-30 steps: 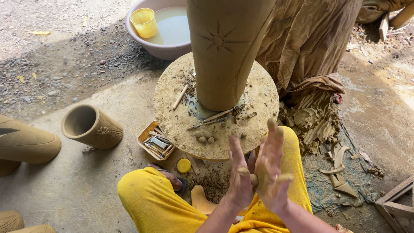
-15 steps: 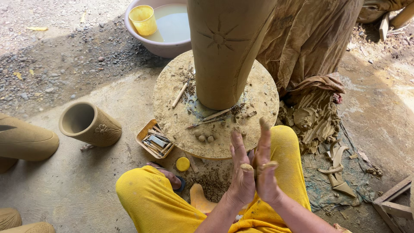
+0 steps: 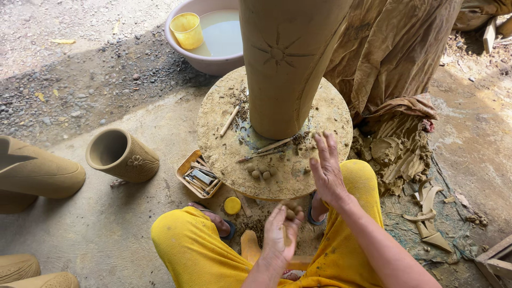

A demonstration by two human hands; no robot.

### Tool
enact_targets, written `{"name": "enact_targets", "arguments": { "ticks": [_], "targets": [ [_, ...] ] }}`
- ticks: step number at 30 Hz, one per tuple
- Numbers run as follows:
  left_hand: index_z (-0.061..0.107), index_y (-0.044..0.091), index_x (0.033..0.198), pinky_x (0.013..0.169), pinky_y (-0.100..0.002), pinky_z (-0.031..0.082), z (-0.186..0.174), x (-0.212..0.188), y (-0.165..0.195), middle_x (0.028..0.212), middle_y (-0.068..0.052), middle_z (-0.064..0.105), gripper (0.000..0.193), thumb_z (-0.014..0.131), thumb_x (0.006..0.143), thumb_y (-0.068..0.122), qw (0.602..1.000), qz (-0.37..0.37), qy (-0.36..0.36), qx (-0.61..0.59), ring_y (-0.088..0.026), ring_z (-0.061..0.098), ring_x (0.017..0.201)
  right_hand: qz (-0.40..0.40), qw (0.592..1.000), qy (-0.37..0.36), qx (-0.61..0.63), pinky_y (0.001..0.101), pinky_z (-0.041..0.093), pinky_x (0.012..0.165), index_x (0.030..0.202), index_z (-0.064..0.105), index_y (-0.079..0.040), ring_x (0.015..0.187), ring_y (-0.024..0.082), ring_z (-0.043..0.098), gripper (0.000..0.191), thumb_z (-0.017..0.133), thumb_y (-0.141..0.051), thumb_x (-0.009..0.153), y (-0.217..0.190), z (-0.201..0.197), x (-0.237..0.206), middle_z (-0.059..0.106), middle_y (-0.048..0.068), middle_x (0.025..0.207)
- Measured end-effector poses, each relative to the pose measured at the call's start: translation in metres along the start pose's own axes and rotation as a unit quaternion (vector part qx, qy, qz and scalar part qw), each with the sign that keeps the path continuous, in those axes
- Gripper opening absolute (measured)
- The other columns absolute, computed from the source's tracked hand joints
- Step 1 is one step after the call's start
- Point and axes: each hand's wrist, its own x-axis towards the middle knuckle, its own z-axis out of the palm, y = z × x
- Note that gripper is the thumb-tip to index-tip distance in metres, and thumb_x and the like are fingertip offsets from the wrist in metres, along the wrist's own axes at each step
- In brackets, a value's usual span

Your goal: The person rolls small pieces of clay into balls and attaches them to the surface of a large clay pot to create a floral design. The person uses their hands to shape the clay and press it onto the pot.

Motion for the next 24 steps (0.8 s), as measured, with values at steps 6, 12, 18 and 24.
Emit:
{"name": "enact_targets", "arguments": {
  "ticks": [6,12,18,24],
  "targets": [
    [0.043,0.024,0.153,0.084,-0.032,0.053,0.009,0.03,0.037,0.11,0.012,0.073,0.07,0.072,0.09,0.017,0.722,0.354,0.079,0.589,-0.013,0.067,0.091,-0.004,0.993,-0.056,-0.102,0.0451,0.045,0.115,0.144,0.053,-0.014,0.142,0.032,0.044,0.051,0.06,-0.006,0.094,-0.004,0.01,0.007,0.044,0.013,0.156],
    [0.043,0.019,0.155,0.103,-0.043,0.031,0.026,0.053,0.058,0.102,0.007,0.07,0.093,0.089,0.074,0.015,0.492,0.513,0.032,0.703,-0.019,0.056,0.113,-0.012,0.972,-0.097,-0.214,0.0443,0.046,0.109,0.138,0.056,-0.01,0.131,0.035,0.049,0.062,0.064,0.008,0.08,-0.016,0.01,0.005,0.05,0.014,0.145],
    [0.04,0.016,0.15,0.103,-0.046,0.032,0.017,0.058,0.06,0.124,-0.006,0.061,0.101,0.091,0.064,0.029,0.44,0.499,0.06,0.744,-0.025,0.052,0.118,0.031,0.953,-0.158,-0.258,0.0395,0.05,0.106,0.133,0.063,-0.011,0.12,0.029,0.054,0.066,0.062,0.017,0.073,-0.015,0.012,0.005,0.056,0.011,0.138],
    [0.046,0.01,0.144,0.103,-0.043,0.042,0.009,0.043,0.075,0.128,-0.009,0.058,0.074,0.082,0.083,0.032,0.59,0.489,0.185,0.615,-0.021,0.051,0.12,0.031,0.934,-0.158,-0.318,0.0335,0.056,0.097,0.125,0.066,-0.007,0.103,0.024,0.063,0.05,0.055,0.019,0.083,-0.004,0.02,0.009,0.068,0.011,0.115]
  ]
}}
